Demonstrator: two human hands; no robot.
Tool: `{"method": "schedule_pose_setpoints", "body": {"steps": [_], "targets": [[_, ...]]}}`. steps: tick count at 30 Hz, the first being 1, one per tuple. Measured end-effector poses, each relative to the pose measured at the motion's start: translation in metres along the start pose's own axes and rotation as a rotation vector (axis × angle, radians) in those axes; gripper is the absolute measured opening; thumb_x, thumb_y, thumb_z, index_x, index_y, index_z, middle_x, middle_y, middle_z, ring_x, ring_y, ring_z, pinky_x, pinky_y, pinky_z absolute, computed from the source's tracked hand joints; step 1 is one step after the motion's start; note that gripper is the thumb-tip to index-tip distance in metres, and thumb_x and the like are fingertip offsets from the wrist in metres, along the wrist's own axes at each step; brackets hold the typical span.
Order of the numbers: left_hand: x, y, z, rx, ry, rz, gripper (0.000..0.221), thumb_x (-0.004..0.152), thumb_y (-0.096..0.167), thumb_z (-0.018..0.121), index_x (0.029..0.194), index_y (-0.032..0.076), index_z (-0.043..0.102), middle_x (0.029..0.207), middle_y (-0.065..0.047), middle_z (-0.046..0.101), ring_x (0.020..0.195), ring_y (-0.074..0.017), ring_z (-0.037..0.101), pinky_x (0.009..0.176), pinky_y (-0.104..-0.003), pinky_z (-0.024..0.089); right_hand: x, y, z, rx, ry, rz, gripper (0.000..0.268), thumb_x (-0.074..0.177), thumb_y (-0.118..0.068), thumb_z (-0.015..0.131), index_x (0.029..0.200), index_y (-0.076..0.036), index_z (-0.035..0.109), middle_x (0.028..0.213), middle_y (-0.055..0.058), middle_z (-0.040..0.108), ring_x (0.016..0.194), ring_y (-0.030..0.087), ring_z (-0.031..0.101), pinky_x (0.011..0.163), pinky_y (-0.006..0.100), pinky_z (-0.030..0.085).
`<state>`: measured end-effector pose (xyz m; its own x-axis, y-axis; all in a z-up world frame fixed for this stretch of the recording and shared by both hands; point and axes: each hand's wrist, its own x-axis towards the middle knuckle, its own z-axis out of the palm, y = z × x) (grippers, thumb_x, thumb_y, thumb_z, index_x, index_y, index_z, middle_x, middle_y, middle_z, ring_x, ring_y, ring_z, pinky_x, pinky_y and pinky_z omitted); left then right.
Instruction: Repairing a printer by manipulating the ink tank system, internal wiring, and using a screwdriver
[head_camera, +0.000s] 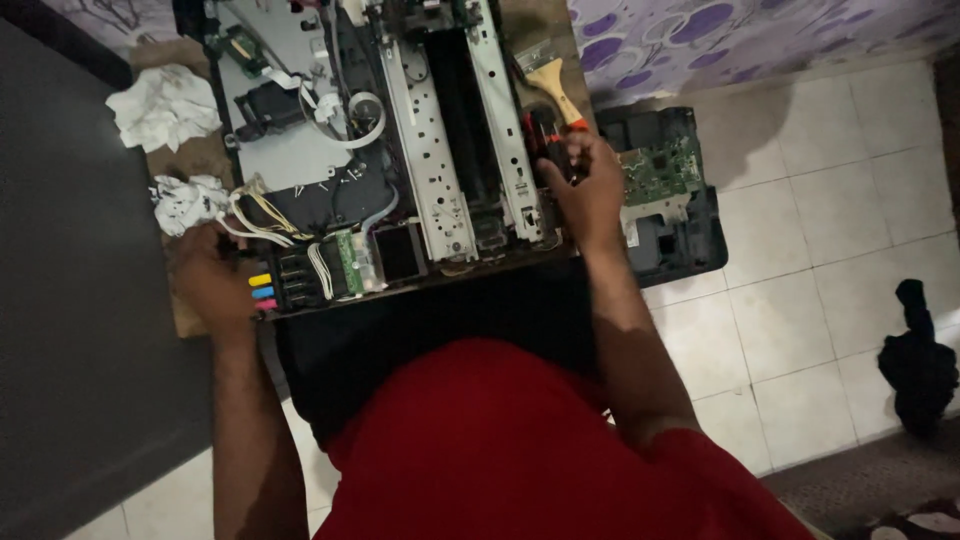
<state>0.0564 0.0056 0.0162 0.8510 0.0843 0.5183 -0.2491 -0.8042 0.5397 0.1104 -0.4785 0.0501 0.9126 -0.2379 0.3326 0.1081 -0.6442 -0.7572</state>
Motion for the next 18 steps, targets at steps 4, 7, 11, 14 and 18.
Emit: {"method": "schedule_pose_setpoints", "body": {"steps": [4, 7, 11, 14, 18], "targets": [[-0.004, -0.009, 0.002, 0.103, -0.044, -0.082, 0.023, 0.075, -0.006, 0.065, 0.096, 0.002, 0.068, 0.098, -0.015, 0.066, 0.089, -0.0329, 0.060, 0.075, -0.043, 0.043, 0.006, -0.022, -0.017, -0.229, -0.174, 0.211, 0.057, 0.082, -0.041, 0.092, 0.119, -0.007, 0.066, 0.109, 0.013, 0.072, 0.095, 0.028, 0.070, 0.077, 0.040, 0.055], [-0.004, -0.009, 0.001, 0.112, -0.043, -0.090, 0.033, 0.064, -0.009, 0.068, 0.093, 0.005, 0.068, 0.096, -0.012, 0.067, 0.089, -0.0305, 0.059, 0.075, -0.042, 0.043, 0.006, -0.017, -0.023, -0.280, -0.209, 0.137, 0.045, 0.085, -0.043, 0.089, 0.106, -0.006, 0.071, 0.106, 0.016, 0.076, 0.096, 0.032, 0.071, 0.080, 0.041, 0.052], [-0.010, -0.018, 0.004, 0.205, -0.023, -0.102, 0.032, 0.071, -0.003, 0.084, 0.098, 0.007, 0.071, 0.090, -0.015, 0.065, 0.091, -0.0386, 0.065, 0.090, -0.048, 0.050, 0.003, -0.042, -0.039, -0.076, -0.144, -0.015, 0.053, 0.097, -0.039, 0.080, 0.127, 0.001, 0.062, 0.113, 0.031, 0.061, 0.113, 0.057, 0.058, 0.094, 0.062, 0.047], [-0.013, -0.030, 0.014, 0.186, -0.053, -0.137, 0.029, 0.077, -0.009, 0.081, 0.102, 0.001, 0.071, 0.091, -0.019, 0.066, 0.090, -0.0427, 0.064, 0.085, -0.050, 0.049, -0.009, -0.124, -0.056, 0.022, -0.277, 0.064, 0.072, 0.099, -0.049, 0.069, 0.153, -0.007, 0.046, 0.155, 0.034, 0.040, 0.144, 0.060, 0.032, 0.116, 0.070, 0.027], [-0.013, -0.025, 0.008, 0.141, -0.047, -0.137, 0.033, 0.075, -0.007, 0.080, 0.105, 0.002, 0.070, 0.095, -0.018, 0.065, 0.095, -0.0421, 0.065, 0.090, -0.046, 0.050, -0.023, -0.107, -0.036, -0.094, -0.190, -0.378, 0.085, 0.087, -0.050, 0.085, 0.149, -0.003, 0.052, 0.142, 0.030, 0.055, 0.138, 0.049, 0.050, 0.119, 0.059, 0.033]]}}
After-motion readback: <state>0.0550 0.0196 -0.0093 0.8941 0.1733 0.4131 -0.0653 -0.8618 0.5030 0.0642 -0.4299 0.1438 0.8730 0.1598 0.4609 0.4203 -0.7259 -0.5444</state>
